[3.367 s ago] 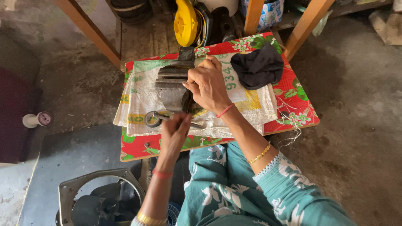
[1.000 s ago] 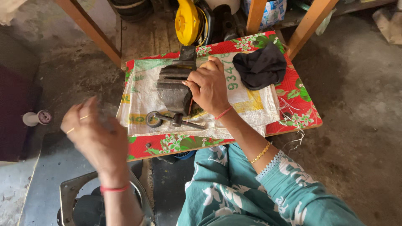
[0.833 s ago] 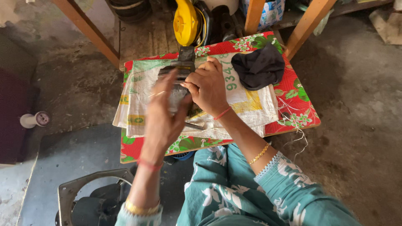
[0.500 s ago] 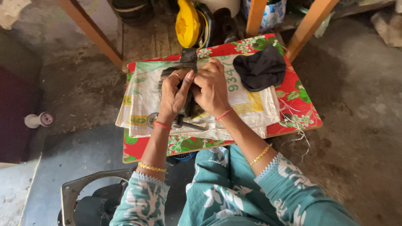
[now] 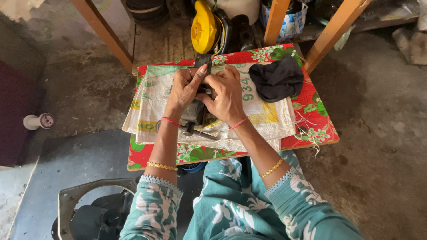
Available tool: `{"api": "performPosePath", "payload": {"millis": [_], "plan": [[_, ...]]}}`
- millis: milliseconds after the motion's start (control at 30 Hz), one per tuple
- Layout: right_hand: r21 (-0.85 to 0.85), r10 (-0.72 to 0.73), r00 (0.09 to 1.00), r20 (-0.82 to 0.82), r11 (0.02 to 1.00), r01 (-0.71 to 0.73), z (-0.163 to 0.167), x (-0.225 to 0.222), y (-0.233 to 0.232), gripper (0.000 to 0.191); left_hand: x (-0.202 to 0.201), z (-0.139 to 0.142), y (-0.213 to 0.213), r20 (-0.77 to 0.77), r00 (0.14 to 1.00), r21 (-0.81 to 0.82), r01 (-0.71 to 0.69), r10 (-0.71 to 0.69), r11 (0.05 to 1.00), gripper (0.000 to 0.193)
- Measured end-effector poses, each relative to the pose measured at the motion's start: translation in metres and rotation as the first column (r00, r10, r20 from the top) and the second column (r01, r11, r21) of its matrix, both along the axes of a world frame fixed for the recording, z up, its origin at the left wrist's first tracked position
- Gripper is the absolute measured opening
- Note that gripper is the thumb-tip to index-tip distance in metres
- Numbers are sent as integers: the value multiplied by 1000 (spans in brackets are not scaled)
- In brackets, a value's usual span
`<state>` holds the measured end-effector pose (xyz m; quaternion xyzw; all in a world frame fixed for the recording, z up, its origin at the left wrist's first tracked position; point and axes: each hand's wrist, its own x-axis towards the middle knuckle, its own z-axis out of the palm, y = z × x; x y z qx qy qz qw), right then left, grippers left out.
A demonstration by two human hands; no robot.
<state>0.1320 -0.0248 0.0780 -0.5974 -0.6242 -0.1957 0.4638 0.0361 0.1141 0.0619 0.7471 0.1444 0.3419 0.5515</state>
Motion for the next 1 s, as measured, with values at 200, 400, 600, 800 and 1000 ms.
{"api": "performPosePath", "payload": {"millis": [200,400,600,800,1000], "plan": [[-6,42,999,24,999,-41,5,1,-7,37,-3,0,3,46,999,-5,12,-12,1000,38],[53,83,996,14,995,-84,0,5,-10,33,-7,-7,5,146,989,70,23,-33,997,29],[89,63,998,1,994,-62,-9,6,-7,15,-12,-16,-1,261,938,-125,-201,228,972,44],[102,58,997,50,993,-63,-8,8,-7,14,-55,-2,-8,-2,941,506,-290,338,812,56],[98,73,997,1,992,-73,-6,5,-6,3,-130,34,0,-36,816,972,-106,577,210,38]]}}
